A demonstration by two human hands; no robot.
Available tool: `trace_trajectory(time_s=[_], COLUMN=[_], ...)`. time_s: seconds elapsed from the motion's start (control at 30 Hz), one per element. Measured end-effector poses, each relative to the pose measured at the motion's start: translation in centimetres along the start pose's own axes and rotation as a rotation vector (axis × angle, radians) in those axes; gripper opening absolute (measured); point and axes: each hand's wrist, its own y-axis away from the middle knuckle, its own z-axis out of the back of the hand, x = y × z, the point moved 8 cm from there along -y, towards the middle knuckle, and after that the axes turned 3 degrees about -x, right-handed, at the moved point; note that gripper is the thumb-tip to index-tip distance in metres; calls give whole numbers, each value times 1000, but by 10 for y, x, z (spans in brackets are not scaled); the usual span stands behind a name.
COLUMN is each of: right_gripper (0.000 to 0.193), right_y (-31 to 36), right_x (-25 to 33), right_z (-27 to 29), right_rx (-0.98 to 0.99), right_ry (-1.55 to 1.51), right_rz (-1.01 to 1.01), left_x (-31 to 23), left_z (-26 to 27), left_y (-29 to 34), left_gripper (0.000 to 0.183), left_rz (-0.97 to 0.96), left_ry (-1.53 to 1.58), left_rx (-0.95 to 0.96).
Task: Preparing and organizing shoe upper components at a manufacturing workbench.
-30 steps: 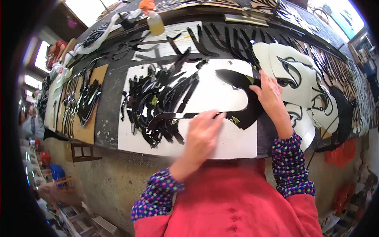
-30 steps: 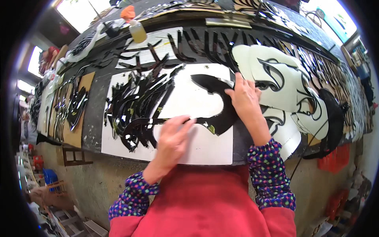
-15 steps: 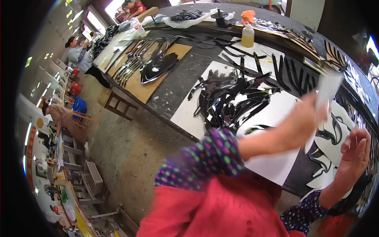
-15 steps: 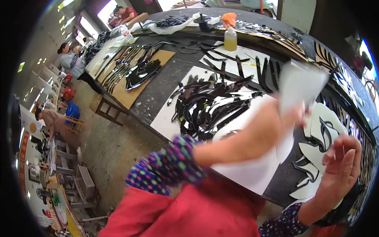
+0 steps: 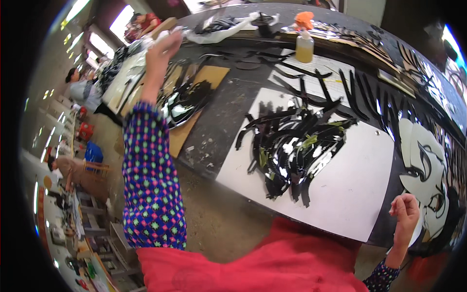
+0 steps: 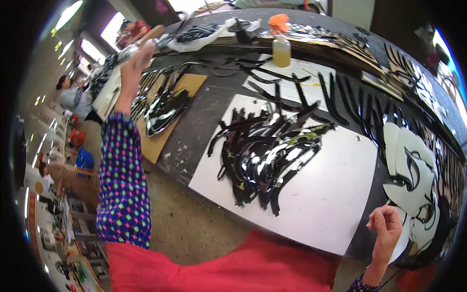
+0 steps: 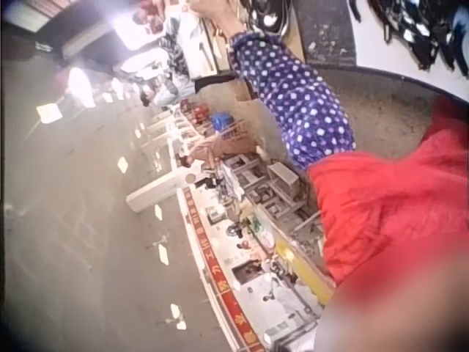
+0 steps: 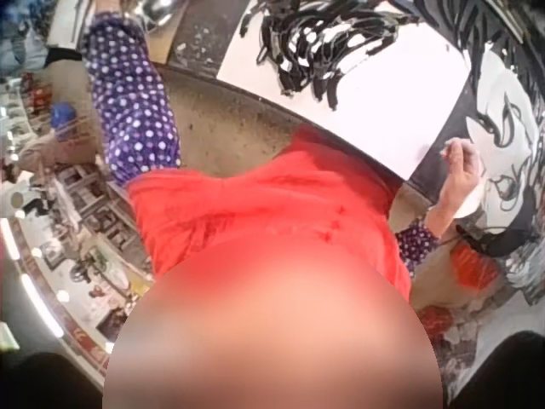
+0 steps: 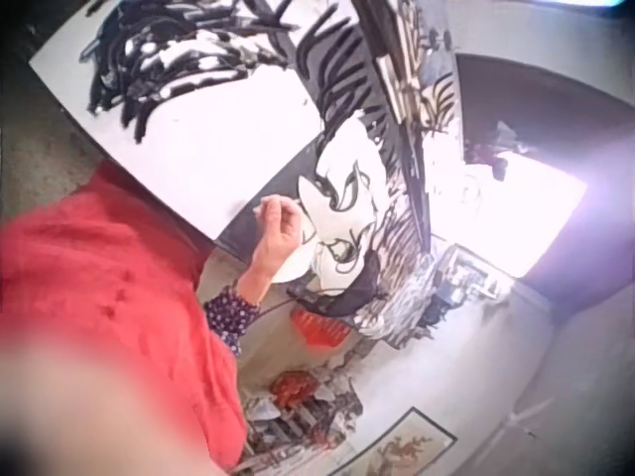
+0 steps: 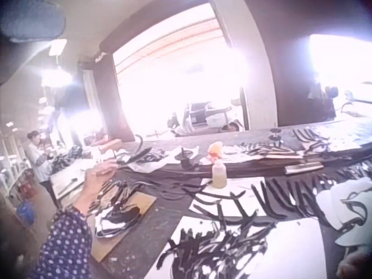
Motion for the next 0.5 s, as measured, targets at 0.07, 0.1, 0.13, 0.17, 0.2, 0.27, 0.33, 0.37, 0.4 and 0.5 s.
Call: trace_trajectory(time_s=[0.07, 0.1, 0.13, 0.17, 0.2, 0.27, 0.33, 0.37, 0.4, 0.5], right_gripper=[5, 7, 8, 8, 8, 6, 13, 17, 22, 39], right_y=[-4, -10, -18, -28, -35, -49, -58, -62, -64, -71], right_x=[-12, -11, -13, -18, -23, -31, -32, -28, -30, -25], right_z=[8, 5, 6, 11, 17, 40, 77, 90, 108, 152], right_rx=[-130, -87, -80, -84, -92, -152, -354, -414, -489, -640], right_ry=[116, 88, 82, 78, 76, 167, 445, 597, 742, 1026], right_rz=[-143, -98, -91, -91, -66, -27, 66, 160, 145, 232], left_x=[78, 113, 149, 180, 199, 224, 243, 245, 253, 251], left_z=[8, 10, 27, 31, 37, 43, 41, 48, 50, 55], left_y=[59, 84, 111, 141, 157, 176, 182, 182, 181, 164], left_gripper=[28, 32, 34, 41, 45, 49, 54, 56, 54, 48], left_rz=[73, 109, 278, 446, 477, 495, 463, 410, 452, 526], left_ry=[-351, -484, -693, -498, -473, -280, -235, -344, -380, -603], left_rx=[68, 142, 195, 271, 269, 278, 324, 312, 316, 267])
